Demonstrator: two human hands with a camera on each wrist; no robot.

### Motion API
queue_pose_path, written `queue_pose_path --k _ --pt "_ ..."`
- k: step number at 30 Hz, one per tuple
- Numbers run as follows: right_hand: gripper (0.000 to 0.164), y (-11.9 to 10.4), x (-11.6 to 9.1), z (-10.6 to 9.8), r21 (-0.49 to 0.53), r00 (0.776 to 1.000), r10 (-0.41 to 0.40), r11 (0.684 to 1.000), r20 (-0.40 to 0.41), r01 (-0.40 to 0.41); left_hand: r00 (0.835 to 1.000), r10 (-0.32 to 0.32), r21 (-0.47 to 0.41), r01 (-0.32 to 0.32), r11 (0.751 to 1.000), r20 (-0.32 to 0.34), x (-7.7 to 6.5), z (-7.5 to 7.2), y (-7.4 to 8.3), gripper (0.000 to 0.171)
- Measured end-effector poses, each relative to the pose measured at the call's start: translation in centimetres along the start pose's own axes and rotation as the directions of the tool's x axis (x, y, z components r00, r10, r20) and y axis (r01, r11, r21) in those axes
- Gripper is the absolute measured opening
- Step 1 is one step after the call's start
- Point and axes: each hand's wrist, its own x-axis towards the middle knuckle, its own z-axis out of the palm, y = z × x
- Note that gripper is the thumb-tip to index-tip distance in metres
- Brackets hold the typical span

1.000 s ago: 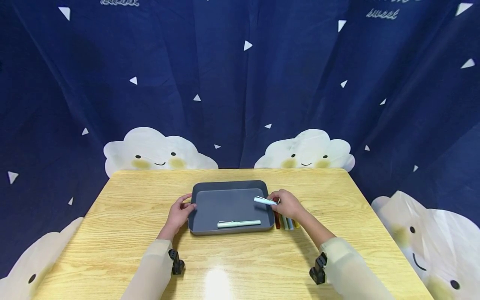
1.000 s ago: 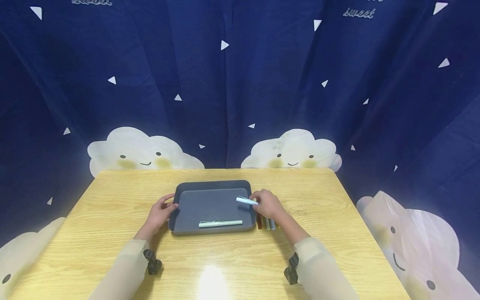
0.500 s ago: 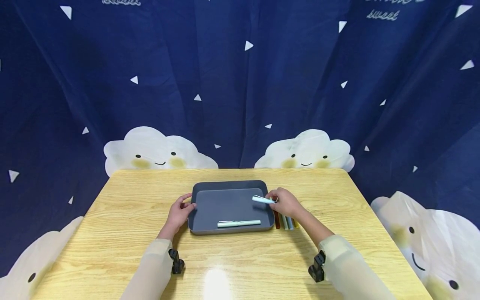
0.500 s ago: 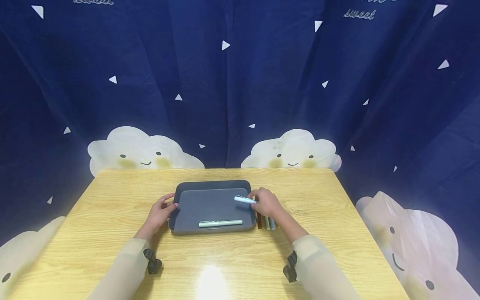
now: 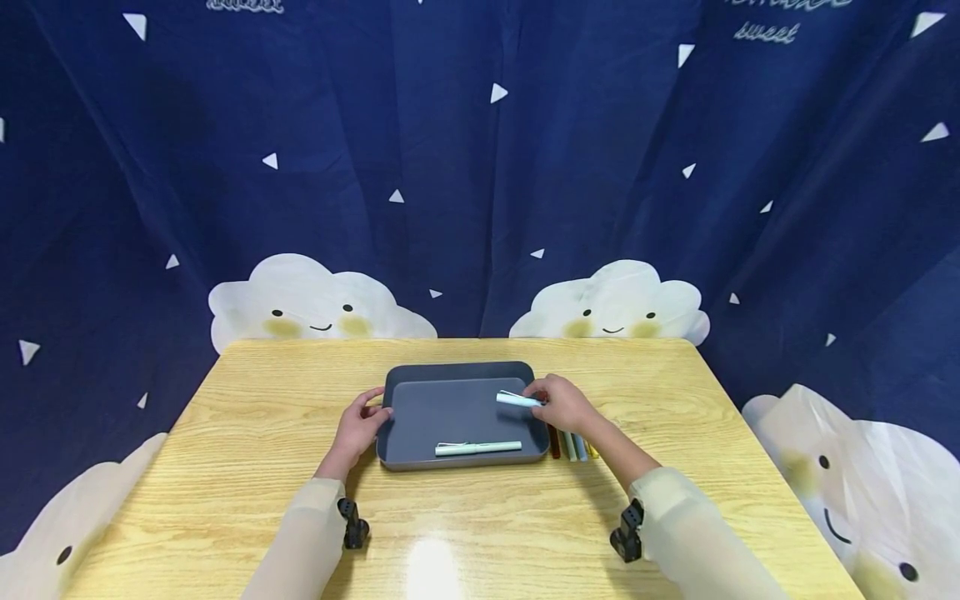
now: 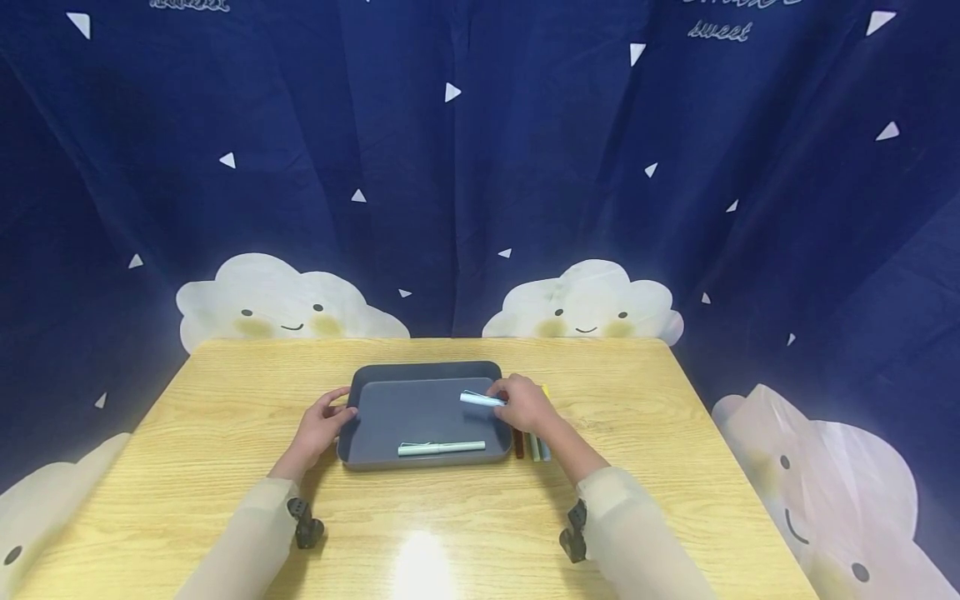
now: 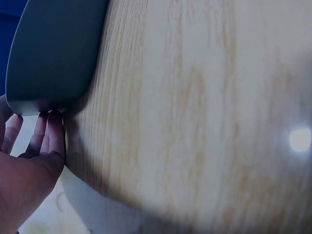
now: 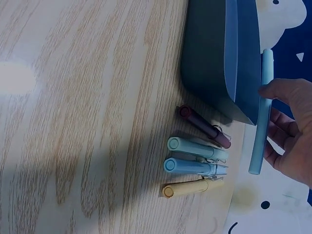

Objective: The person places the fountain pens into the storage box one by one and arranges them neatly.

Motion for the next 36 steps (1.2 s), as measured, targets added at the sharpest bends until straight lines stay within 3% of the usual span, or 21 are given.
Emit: queue_pose_path --k 7,36 --pt "0.019 -0.4 0.4 0.2 -0.002 0.999 -0.038 0.999 -0.003 0.038 1.000 0.007 0.023 -0.007 1.000 -0.004 -0.2 0.0 0.2 0.049" --pt "0.019 -2.7 1.2 1.7 -0.006 0.998 -0.049 0.999 0.035 0.049 1.000 0.003 0.017 -0.003 1.000 -0.001 0.0 0.0 -0.1 0.048"
